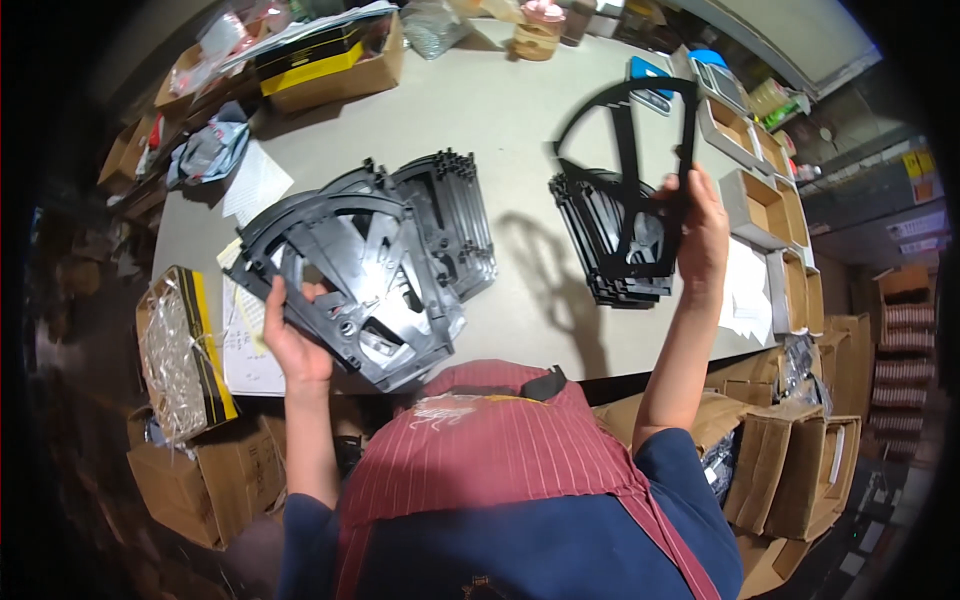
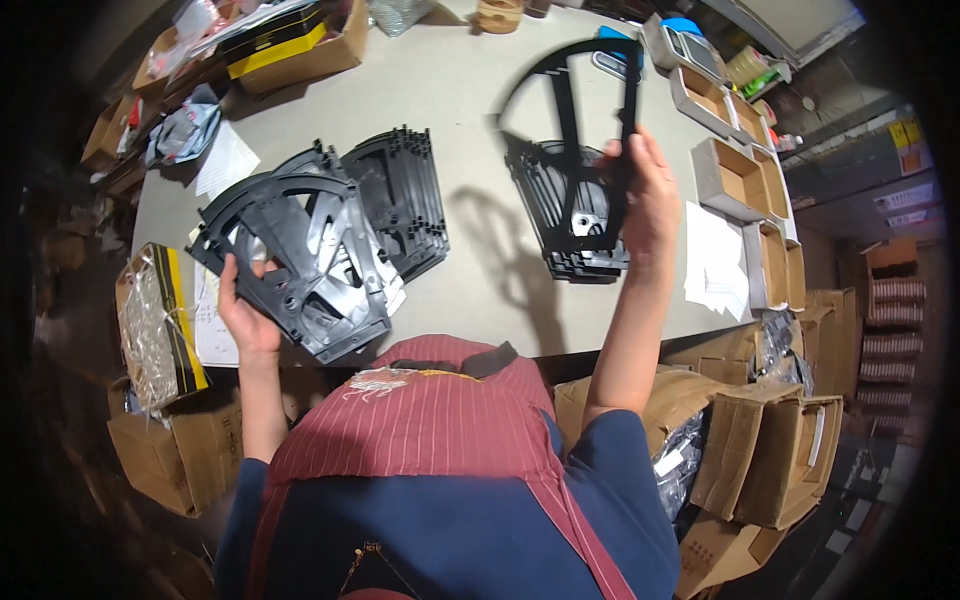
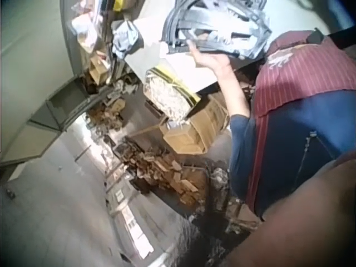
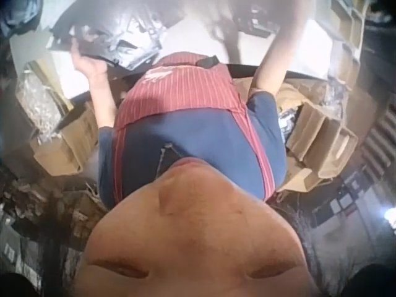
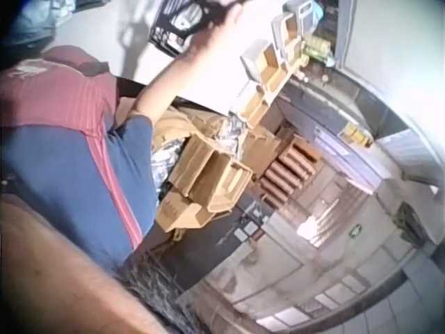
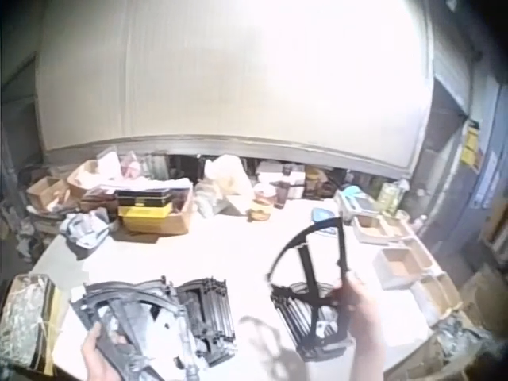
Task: The person picks up black plastic components and applies circular stickers from a sheet to them by hand. The person then stacks the labeled components on a table.
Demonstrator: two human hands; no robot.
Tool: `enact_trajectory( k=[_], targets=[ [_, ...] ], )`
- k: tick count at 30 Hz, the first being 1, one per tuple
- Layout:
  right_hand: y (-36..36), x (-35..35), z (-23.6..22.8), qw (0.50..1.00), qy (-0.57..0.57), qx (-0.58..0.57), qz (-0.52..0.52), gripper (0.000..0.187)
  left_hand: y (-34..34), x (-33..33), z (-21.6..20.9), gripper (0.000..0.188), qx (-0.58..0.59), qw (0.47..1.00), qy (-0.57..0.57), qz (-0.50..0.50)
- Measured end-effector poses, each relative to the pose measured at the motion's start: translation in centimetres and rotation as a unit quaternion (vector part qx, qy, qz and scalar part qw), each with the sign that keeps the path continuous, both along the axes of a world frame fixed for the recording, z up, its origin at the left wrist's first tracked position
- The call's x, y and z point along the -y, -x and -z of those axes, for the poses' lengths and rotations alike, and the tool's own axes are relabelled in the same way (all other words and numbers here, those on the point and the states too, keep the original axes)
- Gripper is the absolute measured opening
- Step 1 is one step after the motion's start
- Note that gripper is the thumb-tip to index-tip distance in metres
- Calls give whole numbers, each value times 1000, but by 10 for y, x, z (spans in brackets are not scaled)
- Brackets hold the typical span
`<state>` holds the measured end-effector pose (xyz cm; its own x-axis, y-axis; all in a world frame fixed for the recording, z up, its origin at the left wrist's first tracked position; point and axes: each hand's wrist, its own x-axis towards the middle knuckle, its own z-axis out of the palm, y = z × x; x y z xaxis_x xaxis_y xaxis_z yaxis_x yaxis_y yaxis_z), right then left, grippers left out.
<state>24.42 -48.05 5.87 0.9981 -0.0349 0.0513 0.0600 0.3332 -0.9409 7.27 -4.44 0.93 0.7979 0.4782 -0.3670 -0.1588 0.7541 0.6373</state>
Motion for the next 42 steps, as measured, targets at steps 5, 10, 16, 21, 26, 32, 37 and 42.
enact_trajectory(
  k=[5, 10, 16, 21, 26, 32, 37, 42],
  targets=[
    [-10, 51, 47, 936, 301, 8, 182, 40, -6, -2, 14, 24, 30, 999, 11, 31],
    [-31, 35, 164, 644, 749, 28, 156, 40, -19, 21, 9, 26, 8, 994, -44, 104],
    [-6, -36, 159, 706, 670, 166, 160, 28, -22, 36, 6, 23, 24, 986, -40, 163],
    [39, -117, 94, 920, 306, -12, -246, 34, -27, 50, 20, 27, 23, 984, -36, 172],
    [38, -114, 97, 957, 249, -39, -146, 27, -27, 70, -1, 32, -1, 986, -124, 113],
    [-12, 3, 88, 943, 295, 7, 157, 19, -11, 38, 13, 37, -38, 984, -151, 91],
    [-67, 155, 128, 844, 419, -20, 334, 23, -8, 0, 17, 32, -27, 994, -19, 106],
    [-92, 187, 175, 762, 563, -48, 316, 28, -20, -2, 29, 35, 36, 973, 99, 203]
  ],
)
